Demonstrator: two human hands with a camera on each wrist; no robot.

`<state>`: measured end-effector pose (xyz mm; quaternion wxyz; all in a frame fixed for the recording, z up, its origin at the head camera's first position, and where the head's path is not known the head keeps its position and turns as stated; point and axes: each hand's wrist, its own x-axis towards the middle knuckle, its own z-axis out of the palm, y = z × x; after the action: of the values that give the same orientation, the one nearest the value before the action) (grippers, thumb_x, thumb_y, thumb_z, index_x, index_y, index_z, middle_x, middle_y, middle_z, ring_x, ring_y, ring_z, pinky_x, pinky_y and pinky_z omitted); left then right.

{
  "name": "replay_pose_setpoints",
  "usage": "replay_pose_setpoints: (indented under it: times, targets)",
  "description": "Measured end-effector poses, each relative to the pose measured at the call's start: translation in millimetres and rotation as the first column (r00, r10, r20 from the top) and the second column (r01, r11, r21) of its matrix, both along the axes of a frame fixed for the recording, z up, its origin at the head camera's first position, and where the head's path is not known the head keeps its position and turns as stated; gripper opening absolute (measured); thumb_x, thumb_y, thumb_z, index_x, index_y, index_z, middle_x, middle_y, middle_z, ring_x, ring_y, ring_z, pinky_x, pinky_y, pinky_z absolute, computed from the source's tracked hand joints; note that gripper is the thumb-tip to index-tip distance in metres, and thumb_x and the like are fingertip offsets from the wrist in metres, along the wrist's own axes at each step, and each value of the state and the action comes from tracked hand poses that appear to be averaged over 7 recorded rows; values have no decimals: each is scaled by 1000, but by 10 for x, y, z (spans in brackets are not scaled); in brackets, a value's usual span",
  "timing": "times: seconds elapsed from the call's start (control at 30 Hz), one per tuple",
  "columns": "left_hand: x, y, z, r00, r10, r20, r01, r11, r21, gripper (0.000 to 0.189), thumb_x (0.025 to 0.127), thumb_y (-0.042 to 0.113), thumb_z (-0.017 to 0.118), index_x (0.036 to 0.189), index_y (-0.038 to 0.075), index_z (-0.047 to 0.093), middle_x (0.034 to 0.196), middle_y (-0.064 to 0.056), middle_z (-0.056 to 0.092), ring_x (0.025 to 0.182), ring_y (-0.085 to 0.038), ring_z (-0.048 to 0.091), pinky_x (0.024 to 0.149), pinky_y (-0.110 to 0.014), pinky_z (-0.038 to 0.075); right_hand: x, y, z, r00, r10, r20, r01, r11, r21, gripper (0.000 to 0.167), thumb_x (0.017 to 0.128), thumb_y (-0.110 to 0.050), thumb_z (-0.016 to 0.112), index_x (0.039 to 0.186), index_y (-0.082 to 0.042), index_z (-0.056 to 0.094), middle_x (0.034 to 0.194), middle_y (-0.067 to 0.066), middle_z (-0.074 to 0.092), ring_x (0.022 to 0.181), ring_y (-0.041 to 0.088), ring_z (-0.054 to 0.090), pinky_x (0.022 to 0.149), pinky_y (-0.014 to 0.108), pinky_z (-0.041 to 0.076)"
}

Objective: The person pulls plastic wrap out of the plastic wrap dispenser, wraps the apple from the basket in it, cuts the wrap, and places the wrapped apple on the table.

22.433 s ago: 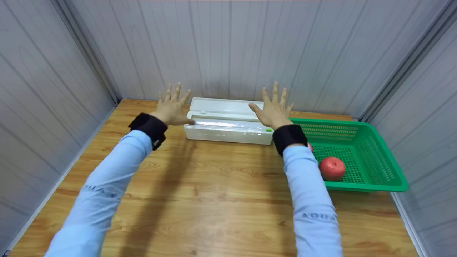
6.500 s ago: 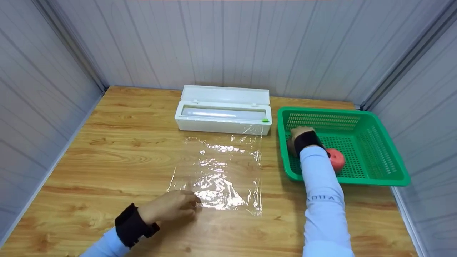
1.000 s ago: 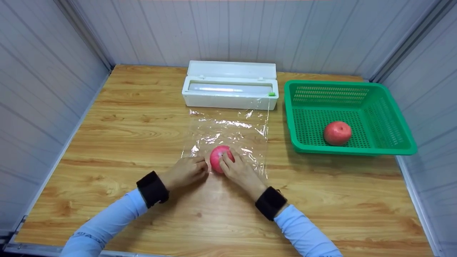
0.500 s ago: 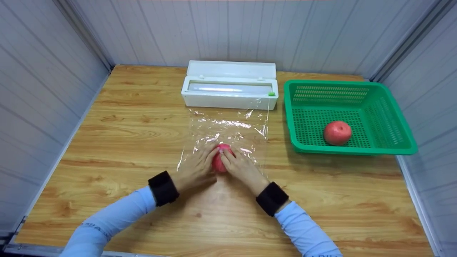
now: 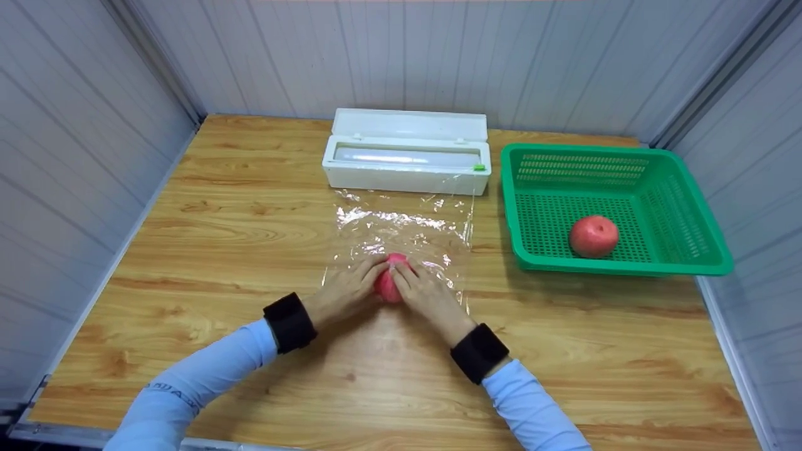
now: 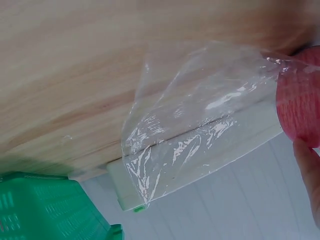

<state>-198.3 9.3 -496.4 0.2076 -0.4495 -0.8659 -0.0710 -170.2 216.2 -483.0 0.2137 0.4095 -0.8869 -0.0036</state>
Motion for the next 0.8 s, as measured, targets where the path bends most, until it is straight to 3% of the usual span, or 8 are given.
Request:
replay_pose_setpoints:
  times: [0.13, 0.27, 0.37, 0.47, 0.57, 0.63, 0.8]
  targets:
    - [-56, 9, 66, 998, -11, 65, 10, 1000, 6, 54, 79, 13, 66, 127, -4, 47, 125, -16, 50, 105, -24, 58, 84, -24, 52, -17, -9, 33, 986, -27, 167, 40, 996, -76, 55, 76, 2, 63, 129, 5, 45, 128, 22, 51, 116, 34, 51, 94, 45, 46]
    - [-105, 15, 143, 980, -6, 197, 6, 1000, 1, 56, 79, 17, 67, 126, -4, 47, 127, -17, 49, 99, -26, 61, 84, -27, 52, -9, -35, 29, 946, -73, 315, 102, 992, -77, 86, 71, -29, 77, 136, 6, 34, 136, 24, 42, 123, 37, 44, 99, 50, 40]
    - [-138, 12, 205, 956, 15, 294, -10, 1000, -20, 57, 80, 20, 68, 127, -3, 46, 128, -15, 49, 101, -26, 60, 89, -29, 51, -12, -54, -6, 950, -97, 297, 114, 993, -39, 95, 66, -29, 80, 138, 7, 29, 137, 25, 39, 124, 38, 42, 101, 49, 39]
    - [-171, 5, 268, 925, 24, 379, -6, 999, -51, 57, 81, 22, 66, 129, -1, 45, 127, -14, 50, 108, -25, 57, 92, -30, 49, -45, -57, -23, 971, -76, 227, 95, 993, -74, 87, 66, -20, 80, 135, 7, 34, 133, 25, 44, 119, 37, 47, 98, 46, 43]
    - [-211, -5, 326, 869, 9, 495, 13, 999, -41, 58, 81, 21, 68, 129, 1, 45, 125, -12, 52, 109, -23, 56, 93, -29, 48, -99, -33, 22, 969, -17, 245, 56, 986, -156, 82, 64, -12, 80, 132, 6, 39, 127, 23, 48, 115, 36, 50, 94, 47, 45]
    - [-245, -13, 359, 819, -4, 573, 19, 1000, -20, 61, 79, 20, 69, 132, 3, 43, 128, -13, 51, 113, -23, 53, 97, -29, 45, -143, -10, 89, 949, 27, 313, 37, 980, -197, 84, 62, -11, 81, 133, 5, 40, 126, 22, 49, 113, 36, 52, 93, 47, 46]
    - [-350, -18, 406, 695, -15, 719, -3, 1000, 23, 68, 79, 14, 69, 138, 6, 37, 136, -14, 46, 118, -22, 50, 99, -30, 43, -277, 32, 267, 854, 90, 512, 34, 973, -228, 80, 69, -7, 75, 138, 1, 35, 129, 24, 48, 115, 36, 50, 97, 46, 44]
